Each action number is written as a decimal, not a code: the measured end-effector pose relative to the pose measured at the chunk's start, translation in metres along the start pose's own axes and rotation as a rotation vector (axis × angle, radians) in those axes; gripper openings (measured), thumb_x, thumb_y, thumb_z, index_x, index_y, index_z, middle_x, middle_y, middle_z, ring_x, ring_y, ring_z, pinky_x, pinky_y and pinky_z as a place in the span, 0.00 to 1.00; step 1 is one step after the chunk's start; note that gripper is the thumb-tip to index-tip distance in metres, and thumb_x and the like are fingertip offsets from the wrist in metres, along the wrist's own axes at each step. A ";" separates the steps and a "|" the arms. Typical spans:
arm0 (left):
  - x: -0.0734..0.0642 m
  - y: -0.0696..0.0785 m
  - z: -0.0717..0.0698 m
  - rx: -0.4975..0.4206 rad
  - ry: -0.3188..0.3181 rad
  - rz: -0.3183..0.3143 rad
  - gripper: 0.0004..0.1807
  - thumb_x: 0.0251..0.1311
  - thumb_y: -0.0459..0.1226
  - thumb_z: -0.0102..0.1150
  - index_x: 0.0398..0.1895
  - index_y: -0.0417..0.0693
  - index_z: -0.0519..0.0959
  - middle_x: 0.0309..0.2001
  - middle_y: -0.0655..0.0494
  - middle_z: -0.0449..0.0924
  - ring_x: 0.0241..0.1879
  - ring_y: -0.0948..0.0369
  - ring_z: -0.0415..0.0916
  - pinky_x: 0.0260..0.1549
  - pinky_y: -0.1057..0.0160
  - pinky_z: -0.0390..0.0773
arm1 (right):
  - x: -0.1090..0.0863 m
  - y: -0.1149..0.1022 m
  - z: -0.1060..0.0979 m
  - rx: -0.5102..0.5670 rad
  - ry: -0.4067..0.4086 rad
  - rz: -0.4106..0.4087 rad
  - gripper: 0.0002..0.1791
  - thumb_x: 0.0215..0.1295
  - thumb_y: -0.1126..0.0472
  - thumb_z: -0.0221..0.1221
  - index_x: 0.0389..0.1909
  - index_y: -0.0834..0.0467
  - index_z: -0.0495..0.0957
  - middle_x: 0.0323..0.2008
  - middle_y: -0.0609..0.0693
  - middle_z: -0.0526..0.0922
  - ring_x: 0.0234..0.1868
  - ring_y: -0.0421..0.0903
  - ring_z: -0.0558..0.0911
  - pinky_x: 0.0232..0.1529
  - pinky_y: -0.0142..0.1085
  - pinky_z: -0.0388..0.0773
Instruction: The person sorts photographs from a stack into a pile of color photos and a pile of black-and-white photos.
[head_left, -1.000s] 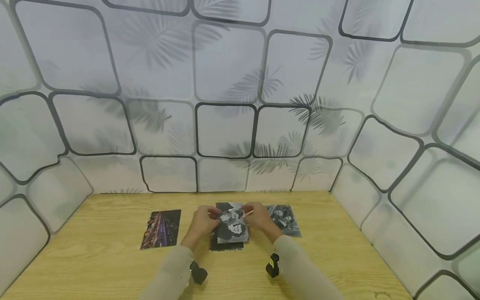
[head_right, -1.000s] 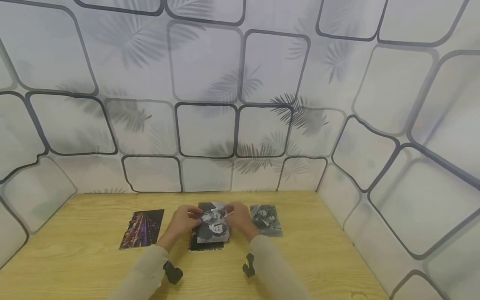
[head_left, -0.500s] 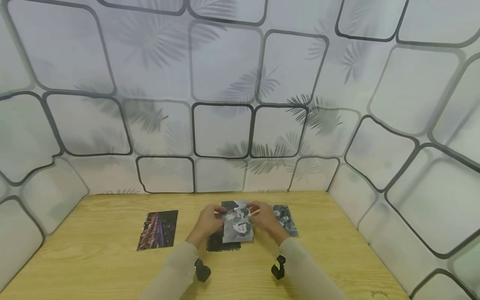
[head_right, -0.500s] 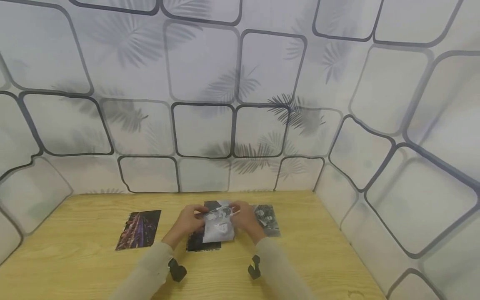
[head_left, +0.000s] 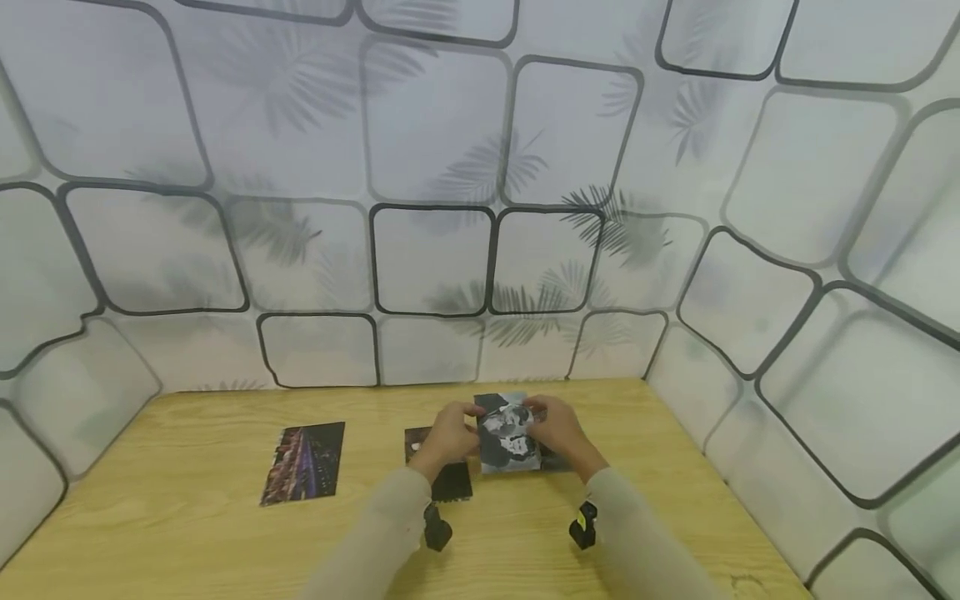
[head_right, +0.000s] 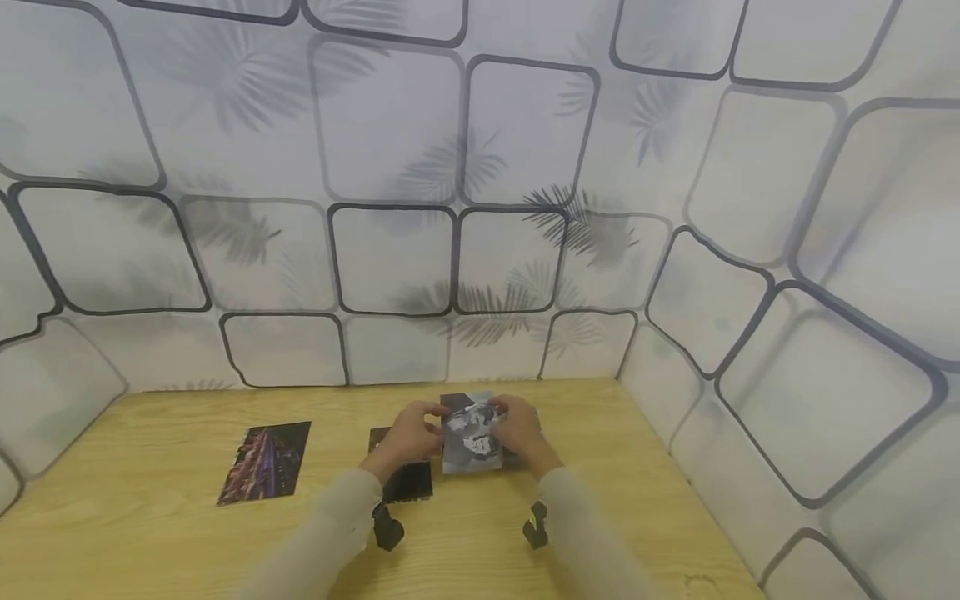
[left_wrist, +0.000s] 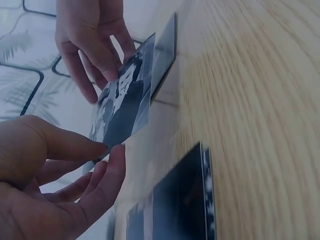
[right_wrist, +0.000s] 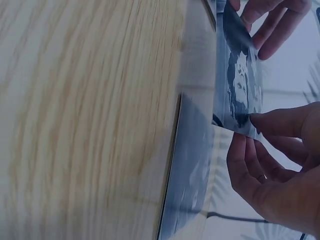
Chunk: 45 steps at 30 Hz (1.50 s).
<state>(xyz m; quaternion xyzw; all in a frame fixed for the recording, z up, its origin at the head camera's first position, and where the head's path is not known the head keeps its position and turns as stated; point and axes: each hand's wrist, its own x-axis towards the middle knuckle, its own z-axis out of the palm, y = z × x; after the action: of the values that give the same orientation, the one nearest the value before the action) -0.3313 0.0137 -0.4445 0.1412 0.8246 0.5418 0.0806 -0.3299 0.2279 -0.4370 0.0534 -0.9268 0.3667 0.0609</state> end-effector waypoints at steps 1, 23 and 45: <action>0.002 0.001 0.003 0.024 0.002 0.017 0.35 0.47 0.14 0.50 0.64 0.33 0.76 0.36 0.43 0.80 0.23 0.62 0.68 0.17 0.67 0.67 | 0.001 0.003 -0.002 0.008 -0.005 0.014 0.27 0.55 0.72 0.63 0.60 0.64 0.81 0.53 0.64 0.84 0.45 0.56 0.85 0.35 0.42 0.83; 0.036 0.017 0.058 0.314 -0.038 0.152 0.30 0.43 0.17 0.55 0.56 0.22 0.79 0.57 0.30 0.81 0.46 0.52 0.80 0.41 0.60 0.80 | 0.012 0.053 -0.019 -0.151 0.049 0.066 0.26 0.50 0.73 0.58 0.55 0.70 0.81 0.47 0.68 0.86 0.50 0.64 0.84 0.49 0.54 0.84; 0.039 0.023 0.078 0.392 -0.006 0.077 0.23 0.47 0.22 0.65 0.52 0.26 0.81 0.55 0.35 0.82 0.59 0.43 0.79 0.66 0.46 0.77 | 0.013 0.059 -0.022 -0.230 0.001 0.168 0.25 0.56 0.73 0.56 0.58 0.68 0.80 0.53 0.68 0.84 0.55 0.65 0.83 0.55 0.57 0.82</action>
<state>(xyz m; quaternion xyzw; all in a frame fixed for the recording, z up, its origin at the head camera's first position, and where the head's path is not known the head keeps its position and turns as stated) -0.3424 0.1030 -0.4543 0.1874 0.9081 0.3730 0.0331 -0.3491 0.2852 -0.4591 -0.0320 -0.9639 0.2618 0.0363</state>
